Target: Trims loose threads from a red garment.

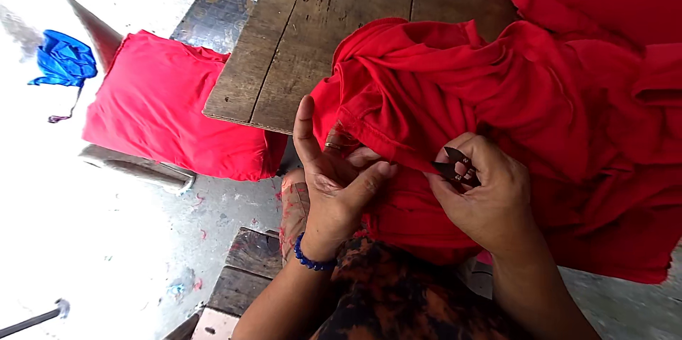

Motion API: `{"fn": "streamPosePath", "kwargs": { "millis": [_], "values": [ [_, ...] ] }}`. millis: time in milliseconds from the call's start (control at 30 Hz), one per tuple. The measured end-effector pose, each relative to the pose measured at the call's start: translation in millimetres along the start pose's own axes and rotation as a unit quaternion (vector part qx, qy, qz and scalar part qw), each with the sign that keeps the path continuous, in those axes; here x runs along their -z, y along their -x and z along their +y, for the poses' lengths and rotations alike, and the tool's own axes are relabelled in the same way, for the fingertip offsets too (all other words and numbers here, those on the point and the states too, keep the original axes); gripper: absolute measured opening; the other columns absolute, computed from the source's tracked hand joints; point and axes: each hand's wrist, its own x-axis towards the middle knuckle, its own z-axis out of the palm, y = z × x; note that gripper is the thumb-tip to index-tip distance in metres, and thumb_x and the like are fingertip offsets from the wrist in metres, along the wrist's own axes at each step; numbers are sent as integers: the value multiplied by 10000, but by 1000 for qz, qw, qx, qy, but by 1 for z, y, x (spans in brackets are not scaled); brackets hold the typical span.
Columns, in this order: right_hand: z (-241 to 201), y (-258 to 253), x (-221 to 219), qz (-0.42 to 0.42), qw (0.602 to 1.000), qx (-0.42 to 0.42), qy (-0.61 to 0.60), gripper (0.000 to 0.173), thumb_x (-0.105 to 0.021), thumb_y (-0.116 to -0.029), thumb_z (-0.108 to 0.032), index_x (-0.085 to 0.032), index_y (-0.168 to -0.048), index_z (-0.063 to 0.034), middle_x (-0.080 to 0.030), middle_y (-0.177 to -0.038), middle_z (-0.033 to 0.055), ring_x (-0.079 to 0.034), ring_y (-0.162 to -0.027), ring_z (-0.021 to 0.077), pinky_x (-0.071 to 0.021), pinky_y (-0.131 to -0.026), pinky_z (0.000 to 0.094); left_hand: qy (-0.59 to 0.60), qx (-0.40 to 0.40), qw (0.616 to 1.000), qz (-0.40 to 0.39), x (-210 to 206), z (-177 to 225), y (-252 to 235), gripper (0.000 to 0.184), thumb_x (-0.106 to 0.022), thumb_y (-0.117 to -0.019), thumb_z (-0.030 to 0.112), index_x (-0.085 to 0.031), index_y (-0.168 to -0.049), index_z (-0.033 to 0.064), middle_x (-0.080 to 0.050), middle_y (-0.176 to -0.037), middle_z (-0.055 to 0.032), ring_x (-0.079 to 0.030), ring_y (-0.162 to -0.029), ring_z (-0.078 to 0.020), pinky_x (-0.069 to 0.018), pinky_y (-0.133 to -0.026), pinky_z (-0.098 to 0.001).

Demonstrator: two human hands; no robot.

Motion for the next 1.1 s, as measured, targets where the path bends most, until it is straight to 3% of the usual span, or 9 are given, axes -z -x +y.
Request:
{"fn": "streamPosePath", "kwargs": {
  "millis": [100,167,300,400,467,633,767,933,1100],
  "values": [
    [1,3,-3,15,997,19,-69,162,-722,-781,-35,-573,-844,-40,-614,-813,23,-511,-685,-31,-388,-579,76,-56,-36,998,8,-10,-1,1,1253,-781,-713,-201,-28,-1600,267,-432,-1454,-116,-730,-932,-221,-667,-748,-370],
    [1,5,-5,23,995,41,-89,172,-736,-781,-19,-571,-829,-31,-625,-815,36,-537,-695,-23,-414,-592,72,-84,-43,995,29,-19,-3,4,1182,-792,-678,-222,-145,-1570,207,-462,-1415,-102,-730,-891,-193,-669,-724,-349],
    [0,6,-7,39,995,75,-62,166,-724,-788,-9,-560,-808,-31,-620,-797,58,-565,-699,19,-436,-599,103,-149,-33,986,69,-24,-10,8,620,-797,-767,-144,-583,-1324,27,-703,-1173,-80,-746,-831,-151,-657,-738,-314],
    [1,7,-9,46,994,89,-49,163,-709,-802,-3,-549,-786,-27,-628,-784,78,-589,-693,56,-453,-587,133,-154,1,985,82,-21,-10,8,225,-729,-906,-31,-723,-1126,18,-756,-925,-41,-722,-779,-106,-624,-731,-279],
    [2,8,-9,43,994,92,-39,161,-699,-805,-5,-544,-769,-32,-623,-765,82,-583,-669,75,-439,-559,159,-103,44,988,106,-21,-5,7,101,-662,-971,17,-739,-1036,30,-722,-912,-43,-706,-780,-106,-624,-730,-276],
    [0,6,-7,-4,998,42,-39,136,-702,-836,-84,-576,-796,-57,-577,-752,26,-515,-636,36,-383,-528,156,28,114,982,147,-24,4,5,143,-547,-1043,51,-687,-1021,68,-718,-894,-45,-720,-765,-109,-632,-739,-285],
    [-4,0,1,-58,996,6,-74,338,-701,-961,-397,-631,-995,-68,-603,-954,10,-567,-773,19,-458,-604,168,49,74,989,118,-22,-1,10,134,-537,-1056,95,-667,-1034,123,-690,-903,-10,-708,-787,-96,-630,-741,-287],
    [-10,-4,-1,-34,997,-1,-64,278,-697,-978,-317,-711,-1011,-41,-550,-991,24,-540,-787,11,-452,-624,136,24,-15,997,71,-14,-12,14,50,-607,-1030,132,-639,-1067,143,-692,-982,-22,-731,-862,-140,-645,-781,-351],
    [-22,-9,-6,-21,1000,15,-11,290,-702,-973,-343,-710,-970,-52,-526,-969,42,-526,-763,54,-415,-588,175,-45,-86,995,28,-9,-20,16,77,-650,-1005,127,-672,-1070,161,-669,-999,51,-681,-888,-54,-617,-800,-278]
  ]
}}
